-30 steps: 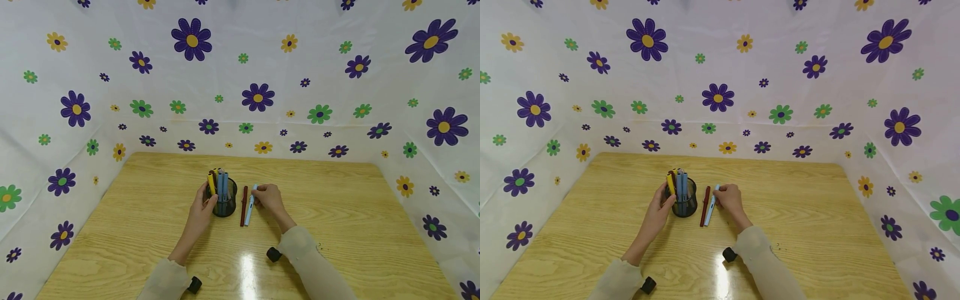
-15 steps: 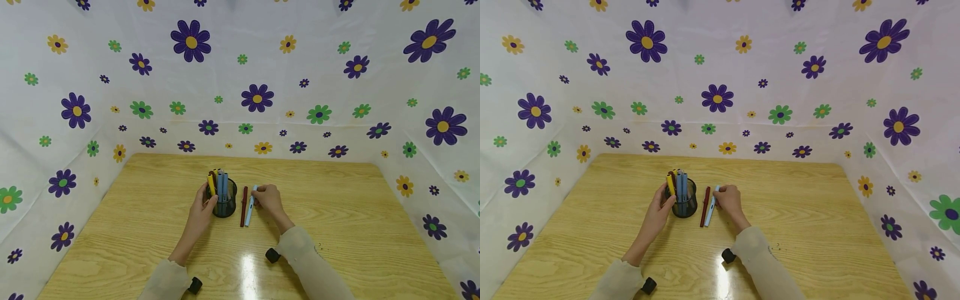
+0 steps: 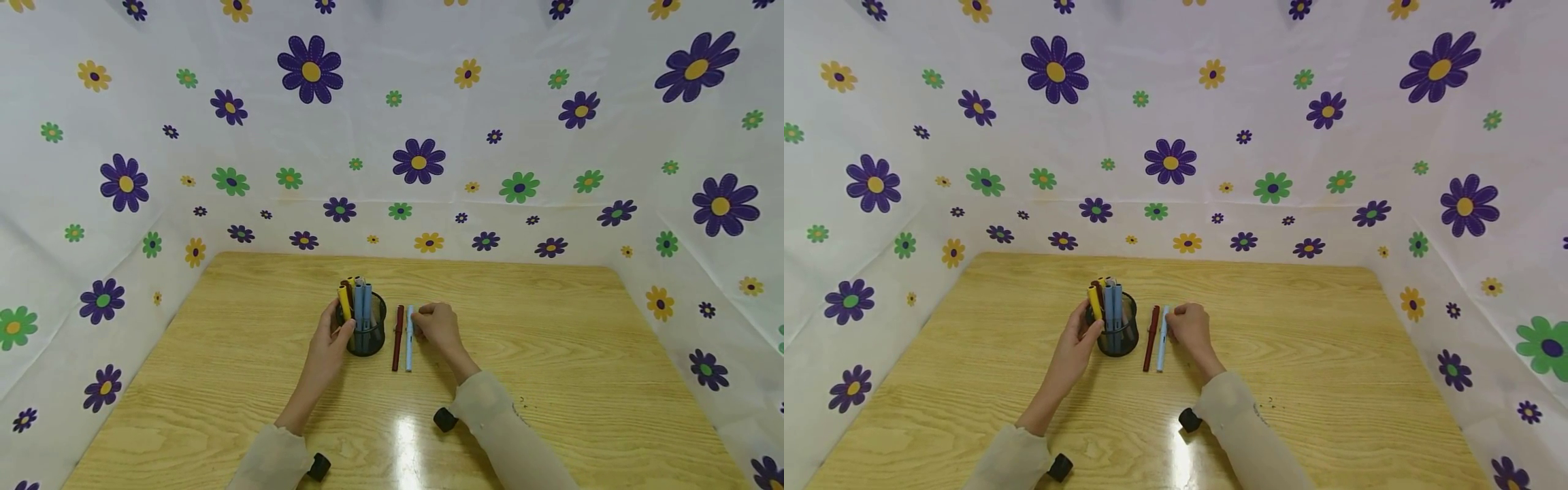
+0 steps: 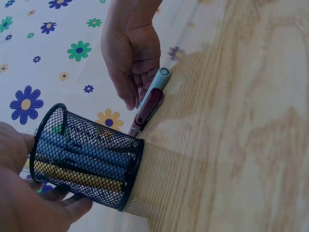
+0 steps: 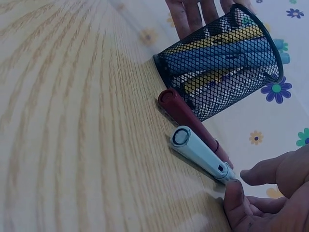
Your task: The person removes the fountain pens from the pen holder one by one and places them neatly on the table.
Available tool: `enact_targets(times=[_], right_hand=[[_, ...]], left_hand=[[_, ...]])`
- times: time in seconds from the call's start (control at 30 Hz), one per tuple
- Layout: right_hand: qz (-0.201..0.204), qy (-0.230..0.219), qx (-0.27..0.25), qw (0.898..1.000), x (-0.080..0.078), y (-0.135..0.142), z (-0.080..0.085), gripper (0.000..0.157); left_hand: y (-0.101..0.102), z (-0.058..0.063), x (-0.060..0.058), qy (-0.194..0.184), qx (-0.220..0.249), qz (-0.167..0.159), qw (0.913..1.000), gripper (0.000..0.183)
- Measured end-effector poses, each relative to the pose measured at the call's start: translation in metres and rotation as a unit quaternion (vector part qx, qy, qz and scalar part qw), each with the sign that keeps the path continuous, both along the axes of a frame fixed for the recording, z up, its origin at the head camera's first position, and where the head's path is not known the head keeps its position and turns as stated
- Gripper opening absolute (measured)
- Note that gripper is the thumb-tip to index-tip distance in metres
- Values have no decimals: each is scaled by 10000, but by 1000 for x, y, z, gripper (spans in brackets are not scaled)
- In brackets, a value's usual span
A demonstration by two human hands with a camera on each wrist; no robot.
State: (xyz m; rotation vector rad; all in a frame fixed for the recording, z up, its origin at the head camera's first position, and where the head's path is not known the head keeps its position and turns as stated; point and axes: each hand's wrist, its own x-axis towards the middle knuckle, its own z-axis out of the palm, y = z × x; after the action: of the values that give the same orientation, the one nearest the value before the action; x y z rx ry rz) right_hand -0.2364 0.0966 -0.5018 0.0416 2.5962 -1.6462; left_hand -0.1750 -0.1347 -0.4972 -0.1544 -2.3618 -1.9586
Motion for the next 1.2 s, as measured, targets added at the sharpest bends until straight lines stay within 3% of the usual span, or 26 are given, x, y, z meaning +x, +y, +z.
enact_targets(times=[0.33, 0.43, 0.57, 0.77, 0.97, 1.2], right_hand=[[-187, 19, 88, 9998, 1, -2, 5, 34], [-166, 88, -225, 9996, 2, -4, 13, 34], [-16, 105, -794, 9968, 4, -8, 27, 34], [306, 188, -1113, 9931, 5, -14, 39, 33], [635, 371, -1305, 9887, 6, -20, 46, 34], [865, 709, -1085, 9878, 5, -30, 49, 36]], left_hand=[[-1, 0, 1, -19, -61, 7, 10000, 67], [-1, 1, 1, -35, -30, 4, 10000, 68], [-1, 1, 1, -50, -30, -13, 10000, 68], [-1, 0, 0, -71, -82, -26, 9999, 69], [-1, 0, -1, -40, -62, -12, 10000, 68], [-1, -1, -2, 5, 15, -3, 10000, 65]])
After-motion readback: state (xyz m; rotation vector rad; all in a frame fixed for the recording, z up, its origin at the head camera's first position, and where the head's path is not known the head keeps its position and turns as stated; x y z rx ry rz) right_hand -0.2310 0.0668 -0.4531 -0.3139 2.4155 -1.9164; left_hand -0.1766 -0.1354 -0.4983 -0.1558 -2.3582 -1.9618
